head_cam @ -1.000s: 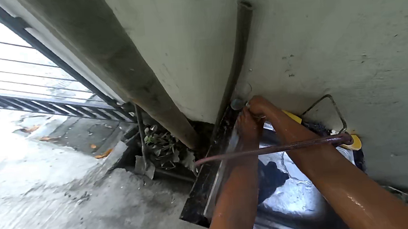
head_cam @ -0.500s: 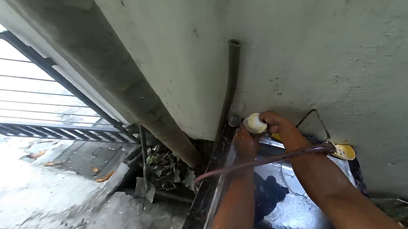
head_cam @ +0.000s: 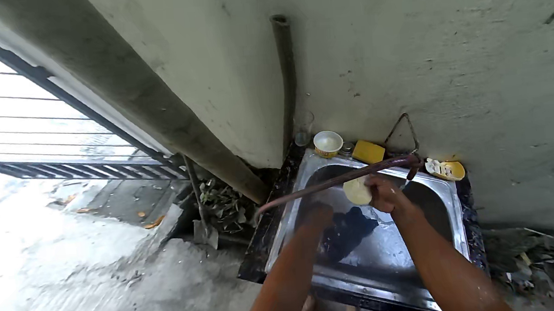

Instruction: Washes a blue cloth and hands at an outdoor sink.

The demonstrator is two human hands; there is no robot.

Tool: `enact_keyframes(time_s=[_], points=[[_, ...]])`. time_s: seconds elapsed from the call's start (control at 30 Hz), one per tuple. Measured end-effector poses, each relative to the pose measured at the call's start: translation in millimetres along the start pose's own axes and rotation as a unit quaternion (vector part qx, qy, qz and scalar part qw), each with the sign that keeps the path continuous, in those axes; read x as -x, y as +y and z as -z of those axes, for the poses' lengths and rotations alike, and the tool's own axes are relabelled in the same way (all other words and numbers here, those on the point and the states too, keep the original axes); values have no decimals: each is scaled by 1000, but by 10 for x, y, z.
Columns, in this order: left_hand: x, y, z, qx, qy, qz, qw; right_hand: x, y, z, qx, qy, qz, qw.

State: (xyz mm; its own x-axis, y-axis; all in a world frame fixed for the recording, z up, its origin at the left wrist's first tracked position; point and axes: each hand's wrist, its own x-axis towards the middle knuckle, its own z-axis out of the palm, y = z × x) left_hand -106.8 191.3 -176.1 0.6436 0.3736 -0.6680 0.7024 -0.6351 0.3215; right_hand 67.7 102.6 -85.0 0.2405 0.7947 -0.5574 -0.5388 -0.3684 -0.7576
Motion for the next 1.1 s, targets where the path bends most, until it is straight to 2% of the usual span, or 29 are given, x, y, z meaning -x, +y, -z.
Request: enact_keyframes(time_s=[0.07,0.1,0.13,0.2,0.27,0.33,0.4,0.47,0.5,0.57,0.67,0.73,0.8,0.87,0.9,0.93,1.03,1.1], points=[[120,-46,33,163,-29,-28,986,105,106,116,21,2,7,1000],[198,-63,15,277,-27,-35,960,153,164,148,37,13,22,999],[272,-66,-33,405,-19,-41,913,193,222,151,61,32,51,996],[404,-9,-89,608,3,-49,793,259,294,69,162,73,138,974],[492,97,-125,733,29,-58,678,356,356,-48,343,76,228,908],[548,202,-165,813,46,-71,577,420,495,-142,532,24,286,797],[623,292,-186,864,68,-85,492,455,709,-192,628,-27,322,708],[711,365,-179,892,98,-80,434,512,879,-168,653,-29,377,657],[748,390,-177,899,109,-76,417,550,918,-138,657,-28,401,638],[796,404,-218,909,114,-70,394,668,925,-66,668,-46,402,625],[830,361,-278,915,111,-84,379,796,785,57,672,-77,368,638],[868,307,-270,919,114,-92,365,784,631,94,655,-49,350,668],[931,276,-208,920,123,-98,360,712,412,8,595,3,285,752],[962,243,-149,918,125,-111,360,575,200,-156,443,55,191,874],[972,218,-128,915,125,-121,363,480,135,-245,352,73,170,917],[978,194,-117,912,124,-132,367,396,72,-339,279,88,159,943],[1017,184,-99,905,119,-124,389,86,-112,-562,150,119,180,965],[1045,189,-107,901,110,-112,404,-154,-285,-678,58,97,185,976]])
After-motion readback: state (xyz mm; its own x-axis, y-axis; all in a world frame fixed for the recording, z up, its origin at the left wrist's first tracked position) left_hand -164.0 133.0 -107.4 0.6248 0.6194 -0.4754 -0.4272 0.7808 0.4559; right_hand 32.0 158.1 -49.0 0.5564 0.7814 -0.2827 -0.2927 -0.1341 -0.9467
